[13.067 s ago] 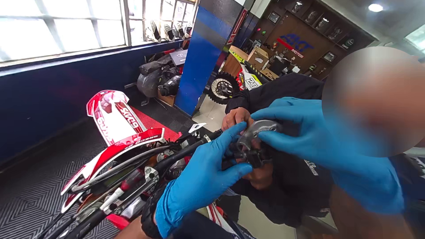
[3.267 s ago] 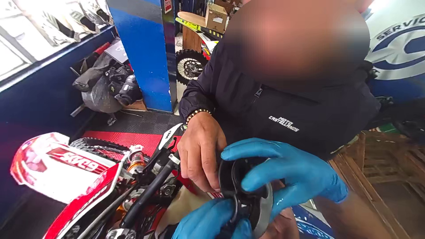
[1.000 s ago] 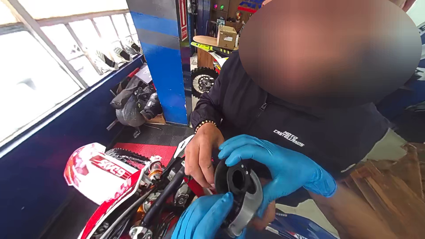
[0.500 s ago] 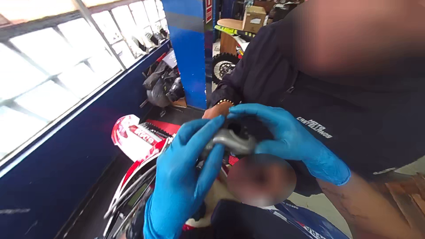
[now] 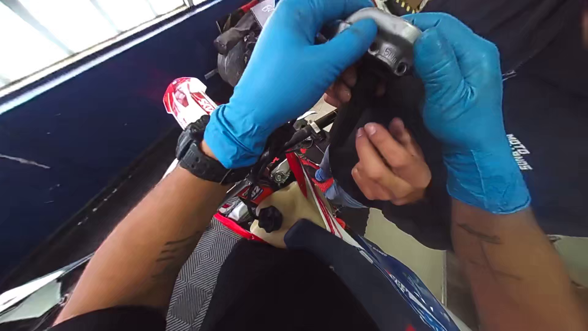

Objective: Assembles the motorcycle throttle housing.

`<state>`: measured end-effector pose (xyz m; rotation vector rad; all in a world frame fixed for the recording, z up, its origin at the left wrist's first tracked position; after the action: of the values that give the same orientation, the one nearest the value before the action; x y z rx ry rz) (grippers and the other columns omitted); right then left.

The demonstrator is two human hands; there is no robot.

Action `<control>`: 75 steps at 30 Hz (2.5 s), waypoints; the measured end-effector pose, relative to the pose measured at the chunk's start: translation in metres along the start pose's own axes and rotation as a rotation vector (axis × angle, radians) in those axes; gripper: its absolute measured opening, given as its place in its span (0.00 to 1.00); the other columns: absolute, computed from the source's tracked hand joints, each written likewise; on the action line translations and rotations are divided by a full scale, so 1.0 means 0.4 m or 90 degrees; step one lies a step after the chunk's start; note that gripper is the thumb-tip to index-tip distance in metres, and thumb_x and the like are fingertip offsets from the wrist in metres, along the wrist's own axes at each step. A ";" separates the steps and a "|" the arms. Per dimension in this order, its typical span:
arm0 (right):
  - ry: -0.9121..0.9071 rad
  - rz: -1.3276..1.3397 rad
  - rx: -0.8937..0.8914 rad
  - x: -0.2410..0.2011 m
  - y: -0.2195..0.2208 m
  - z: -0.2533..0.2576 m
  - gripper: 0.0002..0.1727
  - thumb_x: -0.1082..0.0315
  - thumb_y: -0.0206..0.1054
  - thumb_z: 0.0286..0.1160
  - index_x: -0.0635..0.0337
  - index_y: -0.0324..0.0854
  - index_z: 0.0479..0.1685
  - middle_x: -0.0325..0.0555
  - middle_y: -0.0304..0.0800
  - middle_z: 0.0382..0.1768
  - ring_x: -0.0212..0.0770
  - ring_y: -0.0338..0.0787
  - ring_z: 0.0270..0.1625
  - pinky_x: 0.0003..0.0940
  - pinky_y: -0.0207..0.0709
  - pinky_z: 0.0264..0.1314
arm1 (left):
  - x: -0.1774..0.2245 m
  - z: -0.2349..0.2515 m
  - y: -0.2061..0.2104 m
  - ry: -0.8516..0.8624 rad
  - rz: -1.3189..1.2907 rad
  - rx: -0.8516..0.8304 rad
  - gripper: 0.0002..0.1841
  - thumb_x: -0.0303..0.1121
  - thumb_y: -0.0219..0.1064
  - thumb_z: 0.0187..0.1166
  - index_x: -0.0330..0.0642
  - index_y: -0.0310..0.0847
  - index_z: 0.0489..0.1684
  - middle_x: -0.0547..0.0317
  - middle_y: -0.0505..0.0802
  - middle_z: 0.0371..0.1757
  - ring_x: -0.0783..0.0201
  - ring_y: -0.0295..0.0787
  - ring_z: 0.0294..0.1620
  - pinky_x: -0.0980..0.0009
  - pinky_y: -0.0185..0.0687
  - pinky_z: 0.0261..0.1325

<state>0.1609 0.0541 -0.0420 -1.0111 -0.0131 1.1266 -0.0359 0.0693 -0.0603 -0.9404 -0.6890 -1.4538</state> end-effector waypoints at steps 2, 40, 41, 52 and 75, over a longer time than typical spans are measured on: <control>0.015 0.023 0.023 0.003 0.007 0.004 0.22 0.66 0.41 0.95 0.66 0.77 0.70 0.43 0.84 0.55 0.23 0.83 0.56 0.17 0.79 0.60 | -0.001 -0.002 -0.002 0.034 0.046 0.002 0.09 0.33 0.65 0.86 0.42 0.88 0.55 0.66 0.93 0.39 0.74 0.92 0.33 0.76 0.94 0.35; 0.172 0.573 0.370 -0.036 0.235 0.048 0.26 0.81 0.68 0.71 0.69 0.71 0.70 0.54 0.86 0.55 0.42 0.90 0.55 0.35 0.88 0.59 | -0.030 -0.042 0.012 0.097 -0.102 0.288 0.10 0.26 0.64 0.83 0.33 0.86 0.55 0.53 0.93 0.46 0.64 0.92 0.50 0.68 0.90 0.55; 0.168 0.564 0.384 -0.036 0.239 0.048 0.29 0.83 0.68 0.67 0.70 0.69 0.72 0.55 0.85 0.56 0.42 0.90 0.55 0.34 0.89 0.57 | -0.031 -0.041 0.013 0.088 -0.108 0.291 0.10 0.27 0.63 0.84 0.33 0.86 0.55 0.53 0.93 0.47 0.63 0.92 0.51 0.67 0.89 0.57; 0.113 0.578 0.314 -0.107 0.176 -0.005 0.20 0.67 0.69 0.80 0.61 0.74 0.68 0.45 0.85 0.56 0.37 0.88 0.58 0.35 0.86 0.61 | 0.015 -0.123 0.036 0.246 -0.008 0.273 0.15 0.25 0.63 0.81 0.34 0.84 0.64 0.52 0.89 0.60 0.61 0.87 0.61 0.65 0.87 0.61; -0.199 0.432 0.307 -0.250 0.164 -0.450 0.24 0.62 0.79 0.69 0.54 0.77 0.62 0.44 0.82 0.68 0.47 0.82 0.75 0.48 0.79 0.79 | 0.159 -0.554 0.149 0.374 0.241 0.179 0.25 0.61 0.56 0.84 0.48 0.78 0.54 0.66 0.81 0.43 0.72 0.81 0.45 0.79 0.78 0.52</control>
<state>0.1509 -0.1359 -0.1445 -0.3937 0.3580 1.7907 -0.0084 -0.1592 -0.1219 -0.3631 -0.2475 -1.1696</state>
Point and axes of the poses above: each hand's wrist, its own z-axis towards the middle knuckle, its own y-axis out of the palm, x = y × z, the point moved 2 cm from there along z, towards the middle knuckle
